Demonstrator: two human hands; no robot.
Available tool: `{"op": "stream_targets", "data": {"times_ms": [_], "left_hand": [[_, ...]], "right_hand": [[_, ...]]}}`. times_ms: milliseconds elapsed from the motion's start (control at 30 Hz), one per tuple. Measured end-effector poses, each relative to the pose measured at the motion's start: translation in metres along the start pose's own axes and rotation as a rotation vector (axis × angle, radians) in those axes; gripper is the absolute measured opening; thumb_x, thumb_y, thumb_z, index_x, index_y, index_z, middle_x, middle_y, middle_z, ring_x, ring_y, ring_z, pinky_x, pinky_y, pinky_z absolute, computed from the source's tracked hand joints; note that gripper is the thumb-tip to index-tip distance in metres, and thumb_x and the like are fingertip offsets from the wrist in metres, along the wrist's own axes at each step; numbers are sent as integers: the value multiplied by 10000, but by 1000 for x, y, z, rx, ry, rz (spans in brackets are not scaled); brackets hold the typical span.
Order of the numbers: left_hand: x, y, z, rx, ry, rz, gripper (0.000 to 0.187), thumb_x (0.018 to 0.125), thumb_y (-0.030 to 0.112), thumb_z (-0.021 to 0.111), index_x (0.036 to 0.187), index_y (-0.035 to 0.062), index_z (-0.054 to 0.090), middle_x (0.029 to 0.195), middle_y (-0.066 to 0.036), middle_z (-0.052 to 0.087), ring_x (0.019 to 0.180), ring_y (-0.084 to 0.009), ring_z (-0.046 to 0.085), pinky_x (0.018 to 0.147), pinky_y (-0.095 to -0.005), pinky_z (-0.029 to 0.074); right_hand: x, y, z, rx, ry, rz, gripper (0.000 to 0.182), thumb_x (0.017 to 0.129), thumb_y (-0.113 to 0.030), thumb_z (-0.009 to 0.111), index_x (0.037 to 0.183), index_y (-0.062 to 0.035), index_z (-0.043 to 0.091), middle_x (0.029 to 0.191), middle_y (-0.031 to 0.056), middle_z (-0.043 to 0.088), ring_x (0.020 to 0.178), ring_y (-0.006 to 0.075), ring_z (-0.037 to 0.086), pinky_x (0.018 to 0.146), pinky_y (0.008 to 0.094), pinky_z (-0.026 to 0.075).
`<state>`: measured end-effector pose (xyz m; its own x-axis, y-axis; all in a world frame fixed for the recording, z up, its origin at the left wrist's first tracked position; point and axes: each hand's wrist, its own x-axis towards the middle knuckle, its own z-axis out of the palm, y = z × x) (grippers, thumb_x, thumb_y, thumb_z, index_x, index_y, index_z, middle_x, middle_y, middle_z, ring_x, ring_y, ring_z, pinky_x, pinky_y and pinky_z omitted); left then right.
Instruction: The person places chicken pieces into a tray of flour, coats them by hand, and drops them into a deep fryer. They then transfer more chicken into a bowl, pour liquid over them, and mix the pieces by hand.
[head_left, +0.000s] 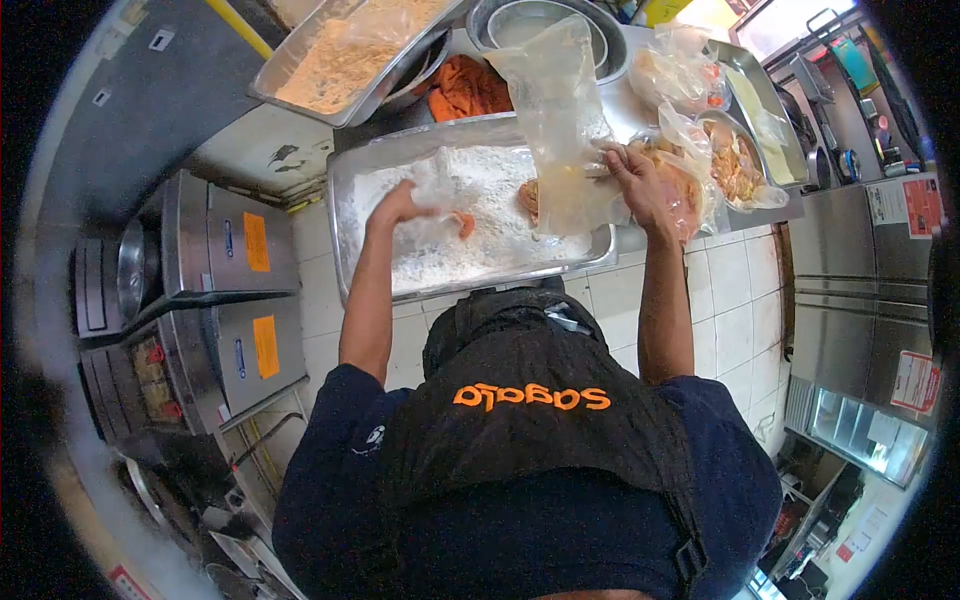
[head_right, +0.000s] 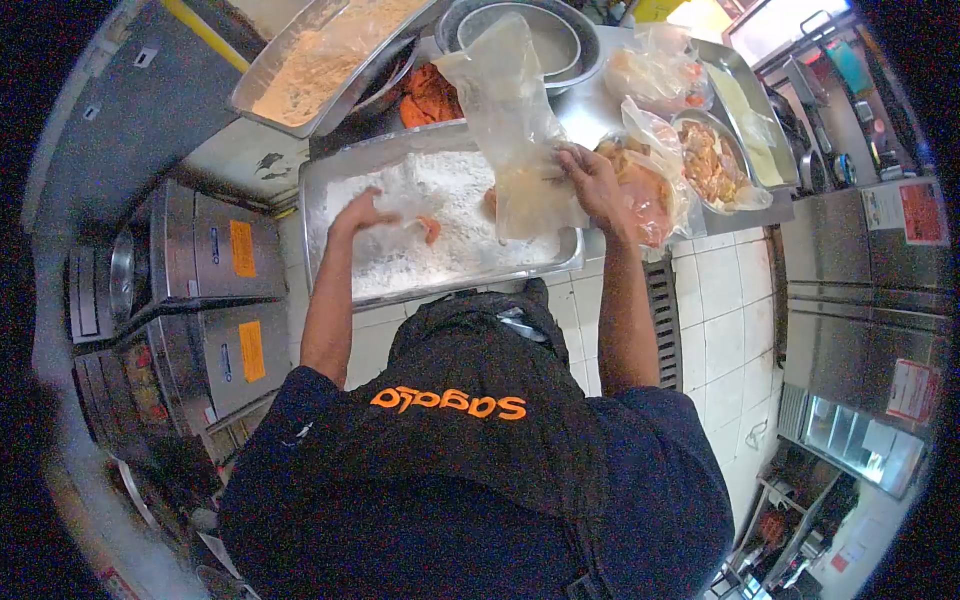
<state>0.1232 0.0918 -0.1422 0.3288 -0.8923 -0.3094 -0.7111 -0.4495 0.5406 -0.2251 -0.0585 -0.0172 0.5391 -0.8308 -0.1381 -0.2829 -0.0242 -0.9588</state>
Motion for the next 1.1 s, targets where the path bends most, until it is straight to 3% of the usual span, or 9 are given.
{"op": "stream_targets", "data": {"times_ms": [100, 267, 467, 600, 733, 867, 933, 1000, 1100], "left_hand": [[-19, -2, 23, 110, -136, -76, 618, 606, 284, 722, 1057, -32, 440, 969, -200, 573, 923, -300, 559, 784, -378, 437], [-24, 7, 30, 92, 214, -215, 328, 652, 124, 585, 957, 67, 479, 872, -201, 590, 835, -359, 563, 720, -411, 443], [-53, 57, -37, -91, 292, -7, 235, 678, 137, 547, 904, 85, 507, 796, -153, 607, 778, -345, 579, 679, -400, 441], [-77, 74, -59, -207, 328, 16, 260, 722, 206, 570, 933, 81, 485, 820, -182, 604, 766, -350, 584, 666, -395, 445], [-81, 30, -51, -105, 251, -21, 261, 731, 199, 576, 924, 47, 488, 866, -207, 590, 825, -355, 570, 702, -386, 440], [-100, 6, -43, -3, -66, -36, 319, 725, 221, 617, 982, 52, 533, 915, -168, 591, 884, -295, 564, 767, -351, 427], [-109, 4, -32, 19, -87, 21, 352, 719, 232, 624, 1007, 47, 540, 973, -182, 564, 936, -301, 533, 813, -348, 407], [-110, 12, -33, 50, -104, 64, 386, 714, 243, 631, 1032, 41, 547, 1031, -195, 536, 989, -307, 503, 860, -344, 386], [-107, 43, -35, -81, 80, 63, 420, 731, 258, 623, 1075, 39, 526, 1124, -177, 477, 1072, -300, 434, 924, -352, 329]], "right_hand": [[-5, -3, 3, 45, 0, -19, 368, 868, -231, 470, 1110, 45, 487, 977, 83, 582, 845, 140, 543, 751, 250, 435], [-1, 7, 2, 42, 13, -45, 364, 867, -222, 471, 1101, 56, 490, 982, 89, 583, 843, 138, 544, 748, 252, 435], [-8, -2, 4, 95, 6, -5, 350, 866, -212, 470, 1098, 50, 496, 964, 89, 590, 834, 137, 547, 751, 255, 435], [-16, -11, 4, 130, 21, 18, 335, 868, -214, 470, 1092, 32, 508, 967, 80, 587, 829, 139, 552, 758, 255, 434], [-22, -6, 2, 139, 71, -35, 332, 868, -222, 472, 1089, 23, 512, 980, 75, 580, 827, 140, 554, 759, 258, 435], [-22, 11, -4, 280, 22, -8, 339, 881, -236, 442, 1112, 6, 498, 969, 50, 568, 849, 122, 538, 766, 253, 433], [-23, 13, -8, 279, 31, -14, 335, 879, -229, 447, 1110, 7, 496, 970, 50, 565, 851, 125, 539, 769, 260, 438], [-26, 7, -3, 562, -57, 25, 298, 863, -218, 478, 1056, 2, 536, 915, 51, 591, 824, 126, 552, 782, 252, 424], [-30, -5, 2, 554, -68, -3, 317, 864, -210, 473, 1097, 3, 502, 935, 60, 594, 832, 144, 572, 765, 263, 443]]}}
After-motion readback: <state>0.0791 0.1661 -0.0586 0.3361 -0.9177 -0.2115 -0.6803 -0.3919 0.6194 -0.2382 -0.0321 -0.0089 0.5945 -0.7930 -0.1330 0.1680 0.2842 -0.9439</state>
